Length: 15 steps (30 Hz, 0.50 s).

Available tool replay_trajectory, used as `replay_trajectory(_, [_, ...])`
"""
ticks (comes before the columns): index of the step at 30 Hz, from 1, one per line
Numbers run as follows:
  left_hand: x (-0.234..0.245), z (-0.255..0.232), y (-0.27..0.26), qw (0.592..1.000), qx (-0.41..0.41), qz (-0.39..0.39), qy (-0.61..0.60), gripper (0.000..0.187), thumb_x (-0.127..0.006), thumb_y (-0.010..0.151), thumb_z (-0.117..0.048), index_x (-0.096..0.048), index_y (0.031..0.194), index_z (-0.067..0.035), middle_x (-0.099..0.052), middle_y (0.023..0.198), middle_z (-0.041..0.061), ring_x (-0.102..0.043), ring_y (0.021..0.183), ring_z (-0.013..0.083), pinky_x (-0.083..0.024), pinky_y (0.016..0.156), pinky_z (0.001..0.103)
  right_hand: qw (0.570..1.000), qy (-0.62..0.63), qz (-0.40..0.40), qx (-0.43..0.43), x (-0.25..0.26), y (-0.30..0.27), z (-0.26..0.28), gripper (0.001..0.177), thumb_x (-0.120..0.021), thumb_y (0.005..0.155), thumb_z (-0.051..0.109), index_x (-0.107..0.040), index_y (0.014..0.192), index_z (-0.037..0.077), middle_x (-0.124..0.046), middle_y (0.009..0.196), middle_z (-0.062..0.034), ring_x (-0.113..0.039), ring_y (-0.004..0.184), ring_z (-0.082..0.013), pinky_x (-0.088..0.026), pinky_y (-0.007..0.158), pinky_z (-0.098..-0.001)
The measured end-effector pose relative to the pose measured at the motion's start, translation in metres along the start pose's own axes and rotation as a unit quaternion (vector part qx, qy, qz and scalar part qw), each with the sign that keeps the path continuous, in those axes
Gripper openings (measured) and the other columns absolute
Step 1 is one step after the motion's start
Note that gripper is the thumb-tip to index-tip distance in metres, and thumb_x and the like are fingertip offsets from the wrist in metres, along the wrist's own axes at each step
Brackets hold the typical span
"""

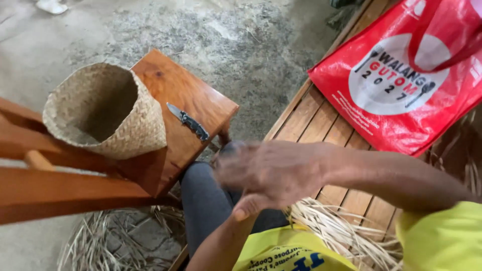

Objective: Stripping and sorting natural fibers for weaving in a workshop

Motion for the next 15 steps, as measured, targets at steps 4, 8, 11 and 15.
replay_trajectory(4, [-0.103,0.127,0.001,0.484,-0.361,0.063,0.795,0.012,-0.062,0.102,-0.015,-0.056,0.113,-0.016,-0.056,0.065,0.0,-0.051,0.051,0.0084,-0.043,0.048,0.025,0.934,0.112,-0.326,0.099,-0.004,-0.05,-0.056,0.089,-0.059,0.104,0.054,-0.009,0.169,0.02,-0.009,0.18,-0.0083,-0.021,0.172,-0.0281,-0.036,0.145,-0.0622])
replay_trajectory(8, [-0.174,0.169,0.006,0.557,-0.347,0.122,0.745,0.013,-0.055,0.107,-0.029,-0.048,0.098,-0.021,-0.03,0.063,-0.009,-0.028,0.046,0.0014,-0.023,0.041,0.021,0.959,0.16,-0.232,-0.01,-0.113,-0.044,-0.111,0.098,-0.074,0.087,0.045,-0.023,0.16,0.004,-0.013,0.172,-0.0198,-0.01,0.162,-0.0339,-0.005,0.134,-0.0472])
replay_trajectory(11, [-0.207,0.172,0.01,0.478,-0.402,0.116,0.772,0.017,-0.061,0.105,-0.039,-0.057,0.107,-0.022,-0.031,0.066,-0.007,-0.027,0.044,0.0052,-0.021,0.036,0.024,0.856,0.413,-0.197,-0.24,-0.195,-0.071,-0.174,0.02,-0.085,0.083,0.013,-0.068,0.094,0.01,-0.066,0.08,0.0044,-0.061,0.074,-0.006,-0.053,0.069,-0.0232])
replay_trajectory(15, [-0.224,0.176,0.03,0.535,-0.353,0.046,0.766,0.083,-0.067,0.058,-0.059,-0.027,0.118,-0.02,-0.043,0.099,0.009,-0.047,0.089,0.0218,-0.036,0.087,0.038,0.802,0.448,-0.342,-0.2,-0.142,-0.096,-0.144,0.021,-0.069,0.092,0.022,-0.07,0.101,0.003,-0.07,0.075,-0.0047,-0.065,0.057,-0.0104,-0.057,0.05,-0.0251])
Point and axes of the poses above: each hand's wrist, its own y-axis towards the middle knuckle, its own x-axis out of the back of the hand, z = x × y, the point moved 3 cm from there along y, towards the middle knuckle
